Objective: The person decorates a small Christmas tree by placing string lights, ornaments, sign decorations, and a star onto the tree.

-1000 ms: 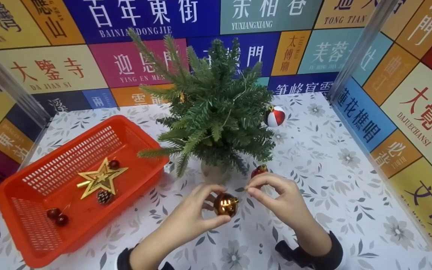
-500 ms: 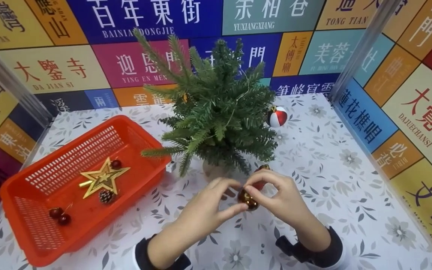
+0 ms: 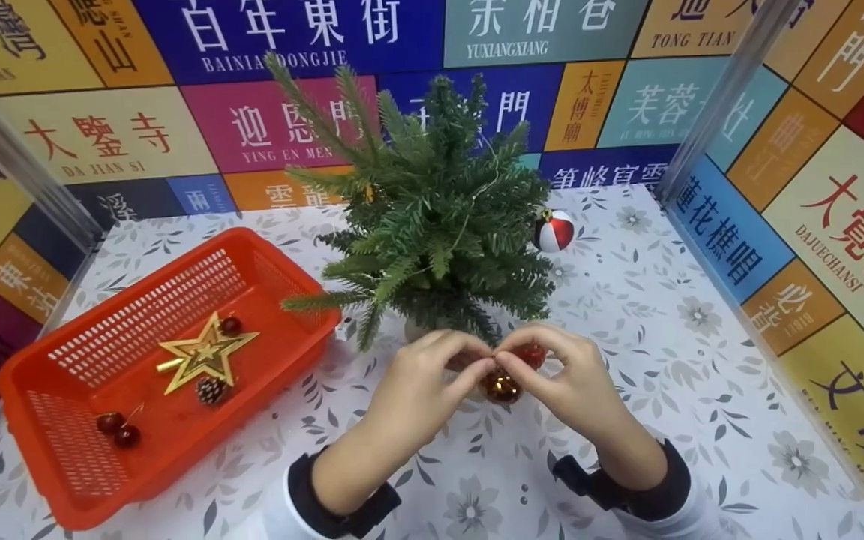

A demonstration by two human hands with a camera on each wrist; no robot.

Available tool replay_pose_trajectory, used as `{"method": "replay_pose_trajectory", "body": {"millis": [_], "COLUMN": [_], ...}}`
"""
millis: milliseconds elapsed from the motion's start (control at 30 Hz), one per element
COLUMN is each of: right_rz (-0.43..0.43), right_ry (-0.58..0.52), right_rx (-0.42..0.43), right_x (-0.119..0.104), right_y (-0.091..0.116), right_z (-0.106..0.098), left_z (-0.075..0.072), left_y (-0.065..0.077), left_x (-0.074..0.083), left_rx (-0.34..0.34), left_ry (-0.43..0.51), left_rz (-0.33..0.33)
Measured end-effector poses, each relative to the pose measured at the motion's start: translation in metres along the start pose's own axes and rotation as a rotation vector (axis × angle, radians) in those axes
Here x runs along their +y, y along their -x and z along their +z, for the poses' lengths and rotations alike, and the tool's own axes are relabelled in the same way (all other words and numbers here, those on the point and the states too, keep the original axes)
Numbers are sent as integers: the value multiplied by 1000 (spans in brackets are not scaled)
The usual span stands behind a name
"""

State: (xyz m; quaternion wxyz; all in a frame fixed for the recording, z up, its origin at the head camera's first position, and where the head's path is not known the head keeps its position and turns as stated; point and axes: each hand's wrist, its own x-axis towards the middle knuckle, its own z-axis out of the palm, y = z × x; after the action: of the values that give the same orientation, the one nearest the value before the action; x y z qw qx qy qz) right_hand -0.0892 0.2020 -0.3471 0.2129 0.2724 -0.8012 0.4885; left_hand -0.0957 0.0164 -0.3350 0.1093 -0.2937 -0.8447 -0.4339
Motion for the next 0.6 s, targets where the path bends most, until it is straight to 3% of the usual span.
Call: {"method": "replay_pose_trajectory", "body": {"millis": [400, 600], "right_rz": [-54, -76], "right_ry": [21, 56], "right_rx": [32, 68], "right_x": [-4, -2], "right_y": [-9, -14], "right_z": [-5, -10], "left_z": [1, 1], "left_y": [-5, -12], "left_x": [2, 5], "left_rx": [52, 139], "left_ry": [30, 7], "left_rz": [6, 63]}}
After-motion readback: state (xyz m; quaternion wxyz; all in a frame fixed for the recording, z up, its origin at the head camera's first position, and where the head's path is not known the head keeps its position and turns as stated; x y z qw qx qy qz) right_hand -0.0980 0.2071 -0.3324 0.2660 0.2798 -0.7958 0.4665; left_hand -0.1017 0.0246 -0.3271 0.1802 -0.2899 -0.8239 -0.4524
